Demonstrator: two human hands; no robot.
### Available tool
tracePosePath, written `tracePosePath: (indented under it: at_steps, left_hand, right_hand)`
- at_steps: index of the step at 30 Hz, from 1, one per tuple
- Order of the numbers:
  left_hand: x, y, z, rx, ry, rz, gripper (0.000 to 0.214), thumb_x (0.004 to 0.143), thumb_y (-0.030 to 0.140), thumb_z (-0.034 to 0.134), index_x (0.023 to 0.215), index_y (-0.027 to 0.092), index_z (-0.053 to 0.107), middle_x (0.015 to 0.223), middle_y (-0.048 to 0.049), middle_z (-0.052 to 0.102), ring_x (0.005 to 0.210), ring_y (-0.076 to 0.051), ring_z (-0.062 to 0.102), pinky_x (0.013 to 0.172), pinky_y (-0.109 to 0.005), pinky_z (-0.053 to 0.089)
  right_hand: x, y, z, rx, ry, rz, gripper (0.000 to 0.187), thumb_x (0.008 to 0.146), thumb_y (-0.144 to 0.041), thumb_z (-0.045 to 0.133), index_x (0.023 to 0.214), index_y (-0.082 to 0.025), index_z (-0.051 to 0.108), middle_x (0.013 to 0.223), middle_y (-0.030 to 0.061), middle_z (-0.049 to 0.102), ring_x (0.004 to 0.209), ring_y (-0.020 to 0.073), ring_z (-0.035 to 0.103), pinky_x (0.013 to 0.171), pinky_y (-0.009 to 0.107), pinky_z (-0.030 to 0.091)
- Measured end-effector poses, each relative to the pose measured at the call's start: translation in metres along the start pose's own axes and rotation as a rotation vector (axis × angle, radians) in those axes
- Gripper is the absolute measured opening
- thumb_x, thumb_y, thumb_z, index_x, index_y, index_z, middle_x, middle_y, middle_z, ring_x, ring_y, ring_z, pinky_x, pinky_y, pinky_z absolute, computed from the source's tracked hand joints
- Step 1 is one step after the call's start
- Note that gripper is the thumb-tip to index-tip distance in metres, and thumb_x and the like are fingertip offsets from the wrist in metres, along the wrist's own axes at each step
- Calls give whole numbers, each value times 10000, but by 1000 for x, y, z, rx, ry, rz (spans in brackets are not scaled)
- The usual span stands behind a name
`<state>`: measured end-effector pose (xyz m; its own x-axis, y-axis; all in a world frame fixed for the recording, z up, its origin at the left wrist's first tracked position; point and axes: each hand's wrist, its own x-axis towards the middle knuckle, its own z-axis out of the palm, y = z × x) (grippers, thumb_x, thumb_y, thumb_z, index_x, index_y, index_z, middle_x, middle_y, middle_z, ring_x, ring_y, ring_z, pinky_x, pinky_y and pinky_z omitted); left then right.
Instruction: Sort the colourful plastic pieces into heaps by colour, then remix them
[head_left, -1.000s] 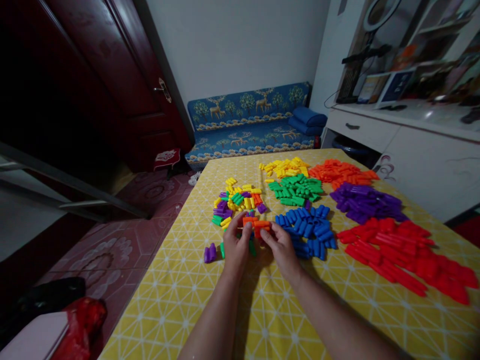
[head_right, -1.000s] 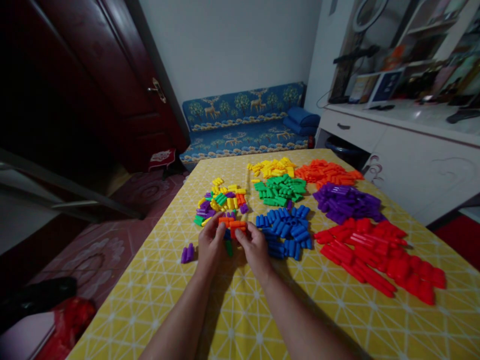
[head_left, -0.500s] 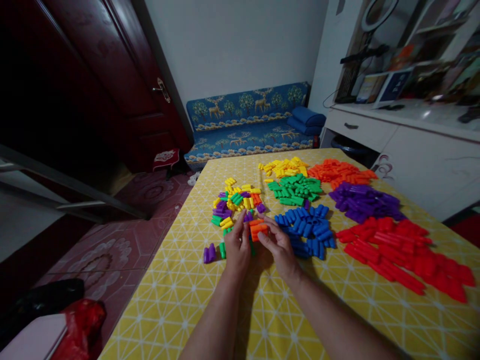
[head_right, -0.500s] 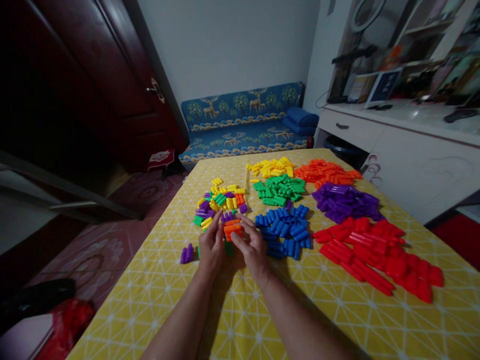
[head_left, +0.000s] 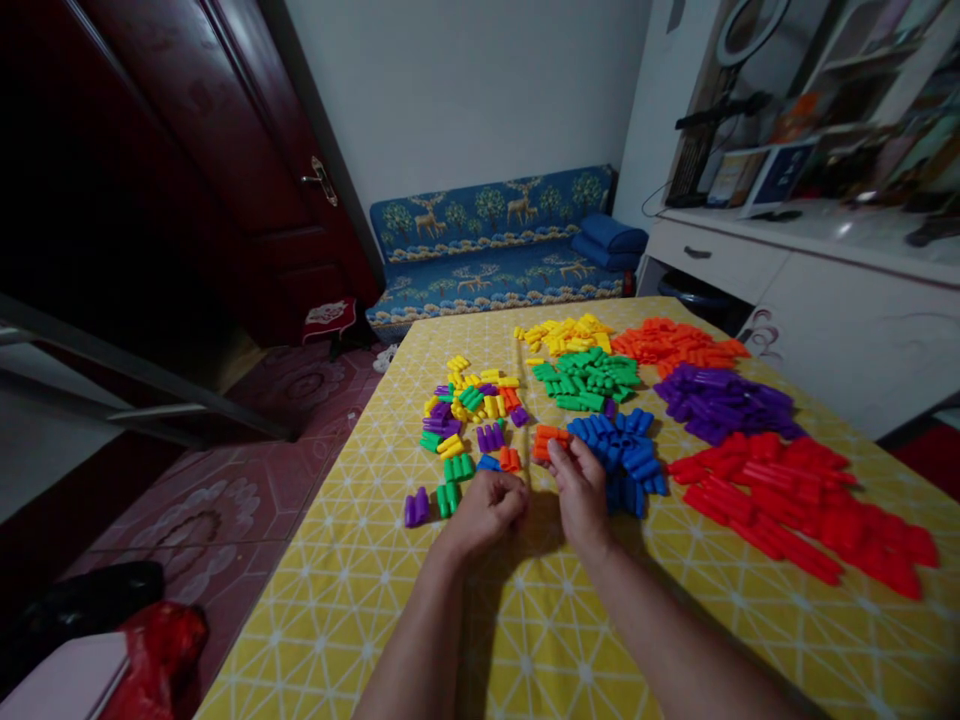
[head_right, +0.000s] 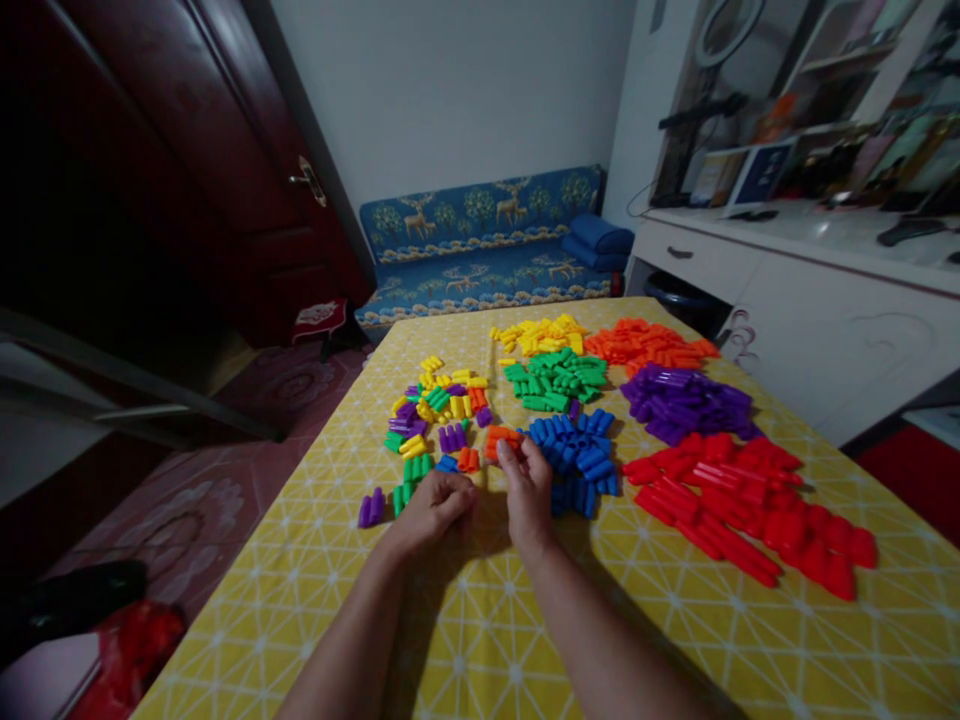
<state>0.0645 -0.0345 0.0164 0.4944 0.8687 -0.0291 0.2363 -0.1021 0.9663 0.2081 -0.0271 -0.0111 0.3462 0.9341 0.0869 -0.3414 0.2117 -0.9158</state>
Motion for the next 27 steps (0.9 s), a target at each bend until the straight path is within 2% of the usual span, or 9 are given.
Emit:
tracePosePath:
  at_steps: [3,5,6,9,14,17,20,24,27]
  left_hand:
    - [4,-6,-2,329,138,130,245,805,188,501,573,171,580,535,-3,547,512,-120,500,522,-236,372]
    - [10,-12,-3,494,254,235,177,759,98,503,738,163,667,717,-43,637,696,-164,589,661,-267,453]
    - [13,-14,-4,537,296,283,233,739,65,502,841,161,689,831,-69,661,804,-187,608,737,-288,474]
    - [19,-20,-5,566,360,374,351,742,26,490,1004,160,682,1011,-110,653,963,-212,601,849,-325,485]
    - [21,-23,-4,521,423,412,188,861,135,513,908,173,690,907,-84,654,864,-183,613,772,-292,489]
    - [21,-24,-4,532,441,392,178,872,153,520,885,171,697,883,-83,663,841,-183,622,757,-294,487]
    - [22,-24,-4,575,419,362,203,862,129,514,888,177,710,895,-89,685,841,-189,633,760,-301,486]
    - [22,-26,-4,612,394,344,229,853,120,504,897,183,720,905,-89,699,848,-198,637,771,-313,486]
    - [22,-26,-4,599,397,337,233,857,128,500,907,186,720,921,-91,697,867,-202,636,772,-316,491]
  right_hand:
    - [2,0,-2,6,24,-11,274,805,-474,671,889,-214,645,794,-2,655,757,168,593,719,286,477]
    - [2,-1,-1,7,15,-9,271,805,-468,674,881,-210,643,779,-2,644,744,162,588,712,281,471]
    - [1,-2,-1,0,6,-7,270,804,-464,677,877,-206,642,774,-1,639,734,158,583,705,278,469]
    - [-4,-8,3,-57,-41,-13,273,802,-459,682,879,-199,651,771,1,636,698,152,563,671,271,461]
    - [-7,-30,1,-178,-99,-89,287,813,-463,668,928,-201,649,833,22,668,731,169,590,659,274,474]
    - [4,-48,-19,-252,-8,-167,370,815,-450,670,1092,-212,616,959,57,695,824,198,635,713,302,506]
    - [20,-63,-51,-362,98,-221,421,802,-449,678,1140,-208,605,968,78,705,787,199,646,656,300,508]
    - [36,-69,-88,-443,143,-169,436,759,-471,696,1090,-196,625,875,73,709,651,179,636,536,274,478]
    - [42,-67,-102,-435,134,-101,505,701,-485,727,1097,-193,615,854,77,723,633,196,657,517,284,492]
